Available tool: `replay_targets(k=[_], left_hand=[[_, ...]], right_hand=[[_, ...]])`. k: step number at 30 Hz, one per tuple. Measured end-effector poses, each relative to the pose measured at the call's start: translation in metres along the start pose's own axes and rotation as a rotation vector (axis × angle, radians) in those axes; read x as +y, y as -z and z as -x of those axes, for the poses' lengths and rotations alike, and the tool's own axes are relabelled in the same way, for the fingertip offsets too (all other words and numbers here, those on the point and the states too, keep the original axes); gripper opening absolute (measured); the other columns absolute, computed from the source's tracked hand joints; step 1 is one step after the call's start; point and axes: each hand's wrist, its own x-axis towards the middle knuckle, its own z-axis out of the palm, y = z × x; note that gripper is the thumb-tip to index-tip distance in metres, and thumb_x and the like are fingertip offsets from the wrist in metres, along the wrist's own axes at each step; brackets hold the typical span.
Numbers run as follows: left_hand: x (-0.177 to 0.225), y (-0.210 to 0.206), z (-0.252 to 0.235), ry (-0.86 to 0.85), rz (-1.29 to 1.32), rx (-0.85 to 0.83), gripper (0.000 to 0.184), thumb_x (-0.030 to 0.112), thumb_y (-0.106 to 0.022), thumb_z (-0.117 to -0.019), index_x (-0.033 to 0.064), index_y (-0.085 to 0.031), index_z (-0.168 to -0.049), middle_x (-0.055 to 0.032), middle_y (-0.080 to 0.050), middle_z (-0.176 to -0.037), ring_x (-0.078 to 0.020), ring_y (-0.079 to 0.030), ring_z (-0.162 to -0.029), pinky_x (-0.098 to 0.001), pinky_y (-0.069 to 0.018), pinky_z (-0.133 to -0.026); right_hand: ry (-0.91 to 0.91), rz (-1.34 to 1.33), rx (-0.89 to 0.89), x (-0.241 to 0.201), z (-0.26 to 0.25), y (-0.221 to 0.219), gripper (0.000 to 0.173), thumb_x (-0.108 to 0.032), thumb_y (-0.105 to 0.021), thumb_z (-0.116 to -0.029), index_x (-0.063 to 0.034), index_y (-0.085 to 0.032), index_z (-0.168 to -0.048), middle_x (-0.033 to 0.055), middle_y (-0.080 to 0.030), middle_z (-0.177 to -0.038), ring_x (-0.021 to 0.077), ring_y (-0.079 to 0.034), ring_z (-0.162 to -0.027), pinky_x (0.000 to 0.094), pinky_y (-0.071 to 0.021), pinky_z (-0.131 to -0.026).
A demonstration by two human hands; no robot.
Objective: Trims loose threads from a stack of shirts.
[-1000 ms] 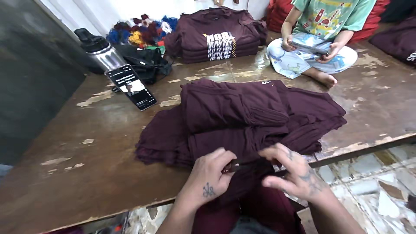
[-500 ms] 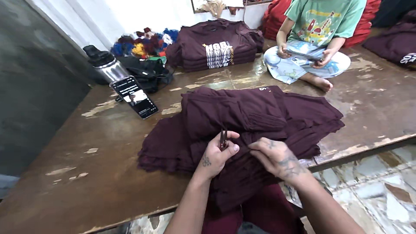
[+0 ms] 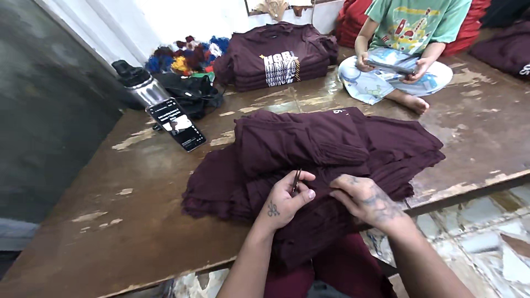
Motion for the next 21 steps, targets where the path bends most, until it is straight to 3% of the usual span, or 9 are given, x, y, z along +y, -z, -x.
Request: replay_targets(k=[3,5,7,8,9,11,16,21], left_hand=[[0.000,0.002,0.005,-0.037,-0.106,-0.042,0.033,0.008,-0.062,-0.0925,-0.0063,-0.062,-0.122,0.0089,-0.060,-0.079,0.0058,-0.053,-0.068,-0.0130,-0.0458,-0.064],[0.003,0.000,0.007,-0.039,-0.273,-0.061,0.041,0.014,-0.061,-0.0946,-0.0051,-0.060,-0.130,0.0036,-0.061,-0.081,0.0009,-0.052,-0.068,-0.0166,-0.0453,-0.063],[0.015,-0.002,0.007,-0.048,-0.576,-0.085,0.051,0.027,-0.060,-0.0967,-0.0010,-0.057,-0.140,-0.0084,-0.068,-0.096,-0.0168,-0.063,-0.079,-0.0351,-0.0533,-0.071],[0.021,-0.004,0.007,-0.091,-0.712,-0.092,0.049,0.029,-0.058,-0.0975,0.0011,-0.060,-0.137,-0.0137,-0.071,-0.105,-0.0258,-0.070,-0.087,-0.0448,-0.0568,-0.074],[0.026,-0.006,0.007,-0.173,-0.821,-0.088,0.043,0.028,-0.056,-0.0972,0.0033,-0.066,-0.130,-0.0153,-0.072,-0.104,-0.0298,-0.072,-0.086,-0.0478,-0.0576,-0.070],[0.036,-0.008,0.008,-0.355,-0.973,-0.097,0.032,0.022,-0.057,-0.0940,0.0078,-0.074,-0.117,-0.0131,-0.070,-0.090,-0.0304,-0.070,-0.076,-0.0449,-0.0558,-0.060],[0.054,-0.013,0.008,-0.569,-1.214,-0.116,0.023,0.004,-0.060,-0.0863,0.0110,-0.077,-0.100,-0.0087,-0.070,-0.078,-0.0281,-0.068,-0.066,-0.0409,-0.0477,-0.051],[0.059,-0.018,0.013,-0.588,-1.294,-0.073,0.025,0.006,-0.058,-0.0891,0.0094,-0.077,-0.106,-0.0092,-0.068,-0.078,-0.0274,-0.066,-0.064,-0.0386,-0.0460,-0.051]], right_hand=[[0.006,0.019,-0.056,0.003,0.014,0.029,0.022,-0.011,-0.054,-0.0998,-0.0006,-0.072,-0.094,0.0133,-0.074,-0.085,0.0218,-0.073,-0.075,0.0322,-0.0595,-0.071],[0.009,0.082,-0.060,-0.001,0.022,0.037,0.023,-0.013,-0.052,-0.1008,-0.0003,-0.071,-0.094,0.0145,-0.073,-0.083,0.0238,-0.073,-0.074,0.0334,-0.0591,-0.067],[0.027,0.109,-0.033,-0.004,0.027,0.035,0.021,-0.011,-0.053,-0.0989,0.0000,-0.071,-0.094,0.0147,-0.072,-0.082,0.0243,-0.072,-0.072,0.0337,-0.0593,-0.065],[0.036,0.108,-0.011,-0.004,0.028,0.034,0.019,-0.009,-0.054,-0.0969,-0.0003,-0.071,-0.093,0.0139,-0.072,-0.081,0.0230,-0.071,-0.070,0.0322,-0.0588,-0.064],[0.041,0.101,0.011,-0.004,0.030,0.032,0.018,-0.008,-0.055,-0.0955,-0.0009,-0.071,-0.092,0.0128,-0.071,-0.080,0.0210,-0.070,-0.068,0.0299,-0.0576,-0.063],[0.046,0.083,0.059,-0.005,0.032,0.028,0.016,-0.008,-0.056,-0.0933,-0.0017,-0.071,-0.090,0.0116,-0.070,-0.077,0.0188,-0.068,-0.066,0.0276,-0.0557,-0.061],[0.071,0.071,0.174,-0.014,0.023,0.018,0.013,-0.009,-0.059,-0.0885,-0.0034,-0.068,-0.082,0.0091,-0.063,-0.069,0.0172,-0.062,-0.060,0.0266,-0.0504,-0.054],[0.068,0.061,0.201,-0.024,0.017,0.015,0.015,-0.010,-0.057,-0.0889,-0.0038,-0.065,-0.078,0.0080,-0.061,-0.066,0.0169,-0.059,-0.057,0.0272,-0.0473,-0.051]])
